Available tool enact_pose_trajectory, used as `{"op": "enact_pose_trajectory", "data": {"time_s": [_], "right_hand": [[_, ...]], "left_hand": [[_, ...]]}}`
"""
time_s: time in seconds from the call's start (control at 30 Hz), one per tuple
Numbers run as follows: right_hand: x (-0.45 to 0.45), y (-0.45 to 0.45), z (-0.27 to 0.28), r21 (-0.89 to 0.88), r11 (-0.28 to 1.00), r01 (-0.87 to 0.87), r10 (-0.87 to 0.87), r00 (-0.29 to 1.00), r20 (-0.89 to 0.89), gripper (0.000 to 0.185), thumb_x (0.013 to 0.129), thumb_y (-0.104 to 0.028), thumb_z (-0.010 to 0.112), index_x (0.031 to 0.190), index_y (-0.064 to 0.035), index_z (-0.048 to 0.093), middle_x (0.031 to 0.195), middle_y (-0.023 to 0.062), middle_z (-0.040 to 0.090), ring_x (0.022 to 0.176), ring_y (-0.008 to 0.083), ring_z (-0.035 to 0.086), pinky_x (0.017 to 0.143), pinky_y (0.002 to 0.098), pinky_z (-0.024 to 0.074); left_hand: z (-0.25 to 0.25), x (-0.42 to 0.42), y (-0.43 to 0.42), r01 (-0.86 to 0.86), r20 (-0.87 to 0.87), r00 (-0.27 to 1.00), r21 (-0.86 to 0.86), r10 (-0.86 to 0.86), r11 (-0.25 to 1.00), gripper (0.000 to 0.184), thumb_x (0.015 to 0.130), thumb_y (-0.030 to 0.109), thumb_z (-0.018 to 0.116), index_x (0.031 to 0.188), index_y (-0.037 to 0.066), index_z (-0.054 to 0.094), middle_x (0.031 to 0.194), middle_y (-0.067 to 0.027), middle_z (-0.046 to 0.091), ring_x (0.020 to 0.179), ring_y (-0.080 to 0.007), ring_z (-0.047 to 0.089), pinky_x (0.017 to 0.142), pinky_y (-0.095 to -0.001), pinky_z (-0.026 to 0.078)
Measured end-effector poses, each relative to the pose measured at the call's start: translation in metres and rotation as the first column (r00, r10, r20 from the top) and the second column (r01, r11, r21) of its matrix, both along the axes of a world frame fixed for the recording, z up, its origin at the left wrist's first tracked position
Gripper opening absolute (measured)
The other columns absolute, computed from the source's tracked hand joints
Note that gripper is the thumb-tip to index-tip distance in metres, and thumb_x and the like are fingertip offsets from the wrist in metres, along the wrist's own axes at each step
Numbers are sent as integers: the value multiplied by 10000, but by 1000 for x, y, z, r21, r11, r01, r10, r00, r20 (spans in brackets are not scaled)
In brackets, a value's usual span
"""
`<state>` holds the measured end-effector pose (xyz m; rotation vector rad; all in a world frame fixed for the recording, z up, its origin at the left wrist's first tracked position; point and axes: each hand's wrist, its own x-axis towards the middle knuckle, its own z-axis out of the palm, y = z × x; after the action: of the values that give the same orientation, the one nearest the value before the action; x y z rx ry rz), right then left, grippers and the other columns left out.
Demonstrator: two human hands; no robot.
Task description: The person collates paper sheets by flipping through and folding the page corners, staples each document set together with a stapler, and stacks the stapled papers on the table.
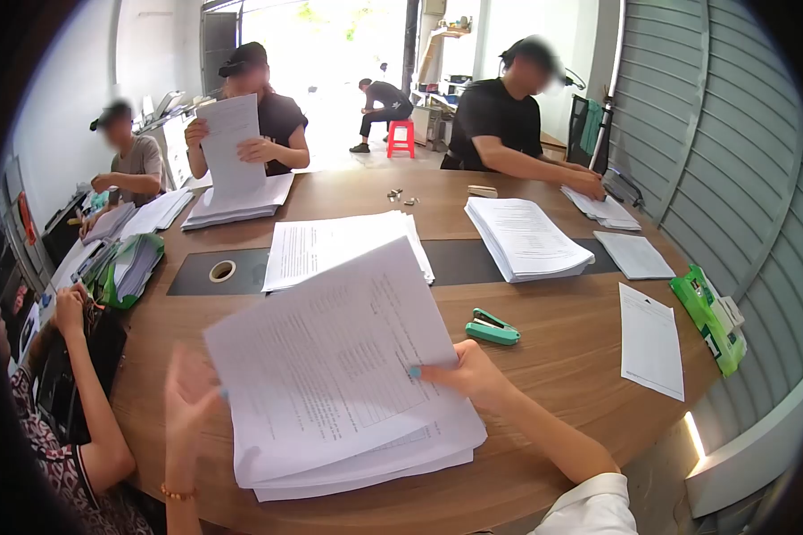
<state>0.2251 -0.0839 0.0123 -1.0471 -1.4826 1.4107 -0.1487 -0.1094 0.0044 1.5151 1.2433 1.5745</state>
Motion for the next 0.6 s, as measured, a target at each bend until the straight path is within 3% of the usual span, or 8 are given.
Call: {"op": "enact_pose_trajectory", "data": {"time_s": [0.03, 0.1, 0.17, 0.23, 0.3, 0.37, 0.5, 0.6], "right_hand": [[2, 1, -2, -2, 1000, -11, 11, 999, 41, 193, 771, -99, 648, 917, 27, 646, 814, 62, 650, 713, 88, 582, 640, 236, 474], [1, -1, 0, -53, 999, -2, 5, 999, 52, 196, 765, -90, 647, 915, 36, 643, 814, 72, 649, 712, 93, 586, 639, 238, 477], [1, -2, 0, -105, 994, 16, -8, 997, 71, 200, 759, -82, 646, 913, 45, 641, 814, 82, 648, 712, 99, 589, 637, 240, 479], [4, 0, -2, -106, 994, 13, -10, 1000, 26, 214, 747, -80, 656, 907, 61, 635, 812, 96, 645, 703, 108, 593, 625, 244, 481], [5, -1, -3, -116, 993, 15, -12, 1000, 26, 211, 749, -92, 665, 900, 53, 639, 807, 83, 645, 701, 97, 586, 633, 237, 474], [5, -2, 0, -121, 992, 23, -21, 1000, 23, 209, 750, -104, 674, 893, 45, 643, 802, 69, 644, 699, 86, 579, 642, 231, 466], [6, -3, 4, -137, 990, 19, -4, 994, 107, 198, 761, -84, 656, 910, 45, 636, 823, 68, 643, 737, 89, 577, 679, 230, 460], [13, 4, 3, -59, 998, -19, 29, 984, 177, 240, 774, -65, 633, 988, 41, 603, 882, 66, 635, 786, 91, 571, 711, 233, 455]], "left_hand": [[2, 1, 6, -262, -52, 956, 292, 289, 920, 568, 727, -69, 561, 1259, -50, 363, 1232, -189, 468, 1147, -278, 451, 979, -356, 329], [42, 6, 24, -204, -271, 904, 410, 332, 889, 544, 729, -50, 555, 1252, -28, 405, 1239, -173, 479, 1165, -292, 439, 991, -358, 309], [79, 38, 41, 65, -587, 796, 326, 148, 943, 442, 753, -20, 546, 1192, -2, 493, 1186, -136, 534, 1141, -263, 467, 982, -336, 322], [85, 79, 74, 316, -480, 848, 114, -226, 942, 324, 842, 110, 534, 1148, 2, 532, 1150, -138, 556, 1090, -234, 508, 893, -307, 416], [83, 117, 106, 479, -478, 776, 22, -411, 878, 325, 862, 164, 528, 1144, 2, 533, 1153, -148, 551, 1055, -209, 525, 852, -300, 447], [74, 144, 129, 582, -344, 728, -148, -593, 800, 315, 849, 135, 543, 1131, -6, 540, 1073, -121, 590, 992, -154, 537, 823, -258, 436], [64, 159, 146, 659, -281, 642, -275, -714, 701, 284, 839, 161, 575, 1057, -22, 575, 956, -89, 620, 884, -115, 563, 771, -228, 447], [53, 157, 138, 652, -172, 700, -244, -693, 718, 228, 839, 130, 576, 991, -39, 590, 871, -43, 623, 804, -72, 557, 735, -207, 446]]}}
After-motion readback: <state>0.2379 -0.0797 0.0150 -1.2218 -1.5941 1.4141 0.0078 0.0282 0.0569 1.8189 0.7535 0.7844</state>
